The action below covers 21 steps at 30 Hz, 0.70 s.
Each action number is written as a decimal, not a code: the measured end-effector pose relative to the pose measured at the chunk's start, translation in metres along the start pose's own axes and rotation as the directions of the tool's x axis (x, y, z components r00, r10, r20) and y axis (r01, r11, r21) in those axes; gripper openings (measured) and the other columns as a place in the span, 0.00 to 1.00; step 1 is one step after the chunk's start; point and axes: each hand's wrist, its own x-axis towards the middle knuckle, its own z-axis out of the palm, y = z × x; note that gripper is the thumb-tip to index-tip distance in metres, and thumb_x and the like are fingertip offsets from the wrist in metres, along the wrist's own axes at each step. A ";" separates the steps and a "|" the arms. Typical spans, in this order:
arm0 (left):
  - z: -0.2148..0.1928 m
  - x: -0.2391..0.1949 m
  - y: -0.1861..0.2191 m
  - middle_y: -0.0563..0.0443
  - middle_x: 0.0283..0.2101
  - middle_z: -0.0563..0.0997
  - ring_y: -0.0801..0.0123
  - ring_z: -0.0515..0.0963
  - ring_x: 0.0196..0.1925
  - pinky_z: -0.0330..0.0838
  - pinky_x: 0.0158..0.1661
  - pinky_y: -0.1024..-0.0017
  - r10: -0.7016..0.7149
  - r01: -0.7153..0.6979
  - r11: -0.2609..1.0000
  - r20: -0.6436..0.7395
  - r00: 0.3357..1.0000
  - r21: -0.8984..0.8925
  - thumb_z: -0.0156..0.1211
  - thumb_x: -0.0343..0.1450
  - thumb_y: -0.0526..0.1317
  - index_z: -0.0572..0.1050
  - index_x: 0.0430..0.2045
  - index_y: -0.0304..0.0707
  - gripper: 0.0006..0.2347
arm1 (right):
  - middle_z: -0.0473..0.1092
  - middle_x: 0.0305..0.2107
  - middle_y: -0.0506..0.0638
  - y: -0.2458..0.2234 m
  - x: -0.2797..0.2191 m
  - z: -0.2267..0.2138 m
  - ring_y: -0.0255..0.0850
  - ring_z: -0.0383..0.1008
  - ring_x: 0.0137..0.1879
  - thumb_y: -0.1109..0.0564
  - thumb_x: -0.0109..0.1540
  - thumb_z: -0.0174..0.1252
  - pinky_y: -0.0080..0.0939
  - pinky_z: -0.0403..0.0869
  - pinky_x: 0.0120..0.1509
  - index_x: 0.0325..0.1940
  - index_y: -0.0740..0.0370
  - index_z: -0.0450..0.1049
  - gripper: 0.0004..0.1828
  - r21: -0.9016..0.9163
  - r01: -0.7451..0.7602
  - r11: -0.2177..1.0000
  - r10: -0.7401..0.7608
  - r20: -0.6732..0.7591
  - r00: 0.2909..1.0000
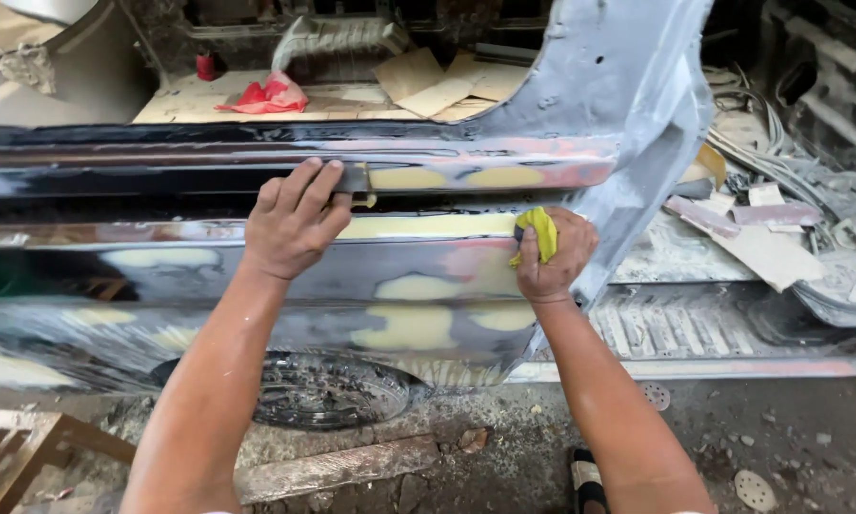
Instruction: The person scrubs the side panel of a car using a yellow cloth and a black scrubbing block. They wipe the surface repeatedly, then dip the cloth into a green bucket of water to rinse it before continuing.
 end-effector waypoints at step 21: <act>-0.004 0.003 -0.001 0.53 0.67 0.73 0.63 0.73 0.67 0.60 0.55 0.62 0.014 -0.013 1.000 0.035 0.999 -0.018 0.65 0.75 0.40 0.79 0.36 0.53 0.01 | 0.73 0.47 0.57 0.006 -0.006 0.003 0.54 0.71 0.53 0.53 0.67 0.58 0.55 0.63 0.63 0.49 0.62 0.71 0.12 0.004 -0.004 1.000 0.004 0.005 1.000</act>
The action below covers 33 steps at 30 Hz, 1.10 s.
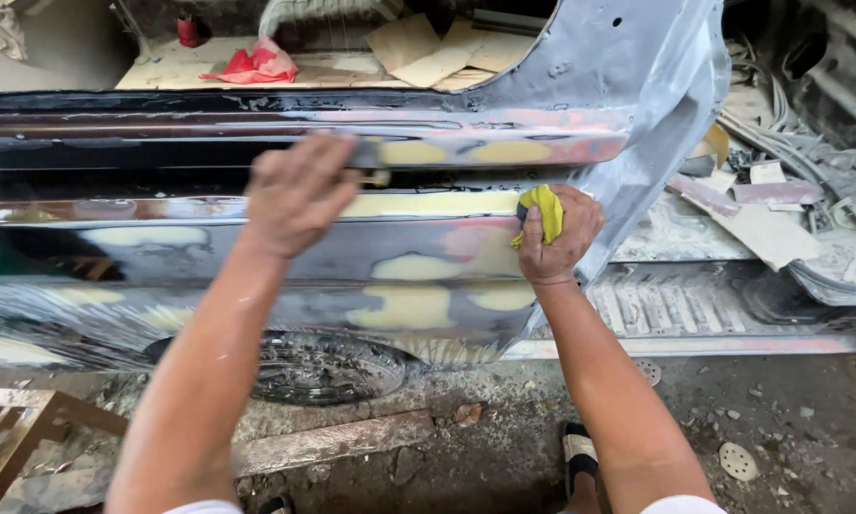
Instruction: The person scrubs the side panel of a car using a yellow cloth and a black scrubbing block. They wipe the surface repeatedly, then dip the cloth into a green bucket of water to rinse it before continuing.
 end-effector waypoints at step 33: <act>0.080 0.145 0.132 0.45 0.69 0.69 0.54 0.71 0.68 0.68 0.63 0.61 0.135 -0.173 0.934 -0.139 0.981 -0.312 0.60 0.74 0.41 0.78 0.39 0.45 0.04 | 0.71 0.46 0.58 0.001 -0.003 0.003 0.55 0.70 0.51 0.44 0.67 0.58 0.54 0.64 0.60 0.51 0.65 0.72 0.21 -0.032 -0.044 0.999 0.043 -0.040 0.998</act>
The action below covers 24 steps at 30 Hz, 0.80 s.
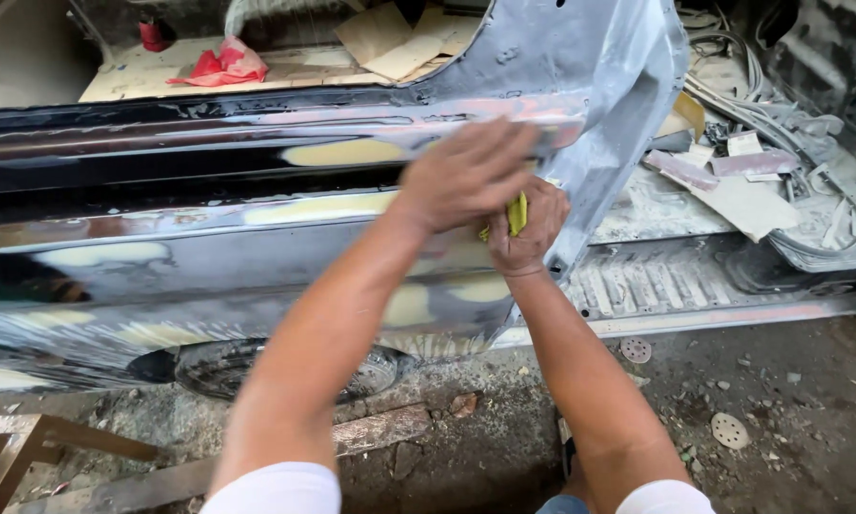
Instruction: The person scrubs the side panel of a car using a yellow cloth and a black scrubbing block. They wipe the surface repeatedly, then dip the cloth into a green bucket of water to rinse it before continuing.
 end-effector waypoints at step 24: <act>0.014 0.021 0.012 0.41 0.68 0.68 0.49 0.71 0.67 0.69 0.64 0.55 -0.056 0.051 0.988 -0.029 0.998 -0.142 0.59 0.73 0.41 0.78 0.43 0.42 0.08 | 0.69 0.47 0.62 0.010 -0.006 0.003 0.59 0.67 0.53 0.43 0.66 0.54 0.55 0.62 0.61 0.56 0.69 0.70 0.27 -0.004 0.047 0.999 -0.047 -0.014 0.999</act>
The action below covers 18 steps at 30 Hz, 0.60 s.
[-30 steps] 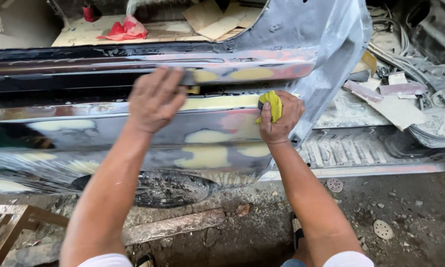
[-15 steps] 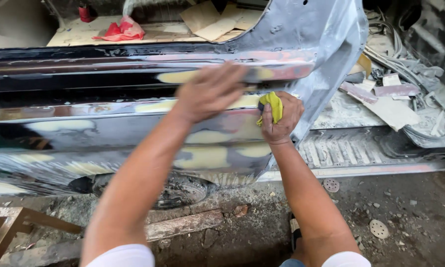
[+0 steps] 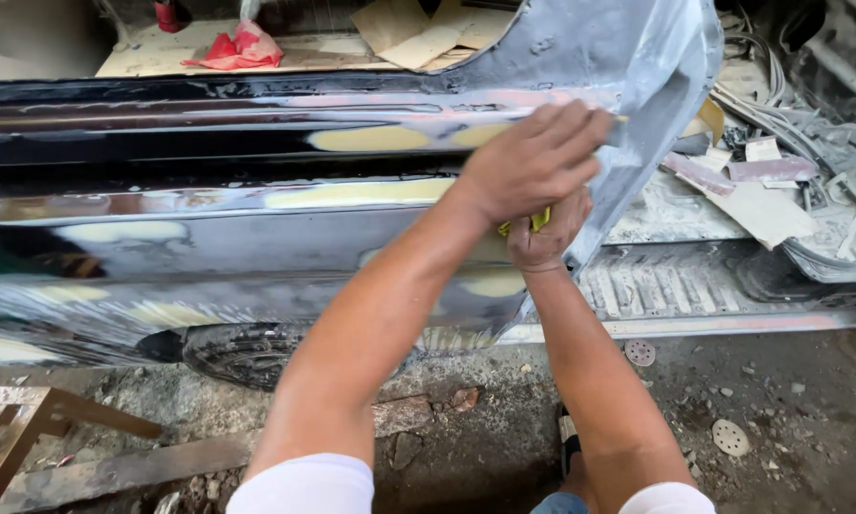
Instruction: The person scrubs the side panel of a car using a yellow cloth and a black scrubbing block. They wipe the surface repeatedly, then dip the cloth into a green bucket of water to rinse it before continuing.
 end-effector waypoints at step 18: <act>-0.047 -0.020 -0.017 0.41 0.67 0.69 0.47 0.72 0.68 0.69 0.62 0.53 -0.171 0.171 0.985 0.014 0.985 0.006 0.58 0.76 0.38 0.75 0.50 0.40 0.09 | 0.74 0.47 0.57 -0.011 0.008 -0.005 0.54 0.72 0.53 0.51 0.68 0.58 0.54 0.65 0.63 0.50 0.62 0.73 0.13 0.030 -0.016 0.999 0.014 0.040 0.999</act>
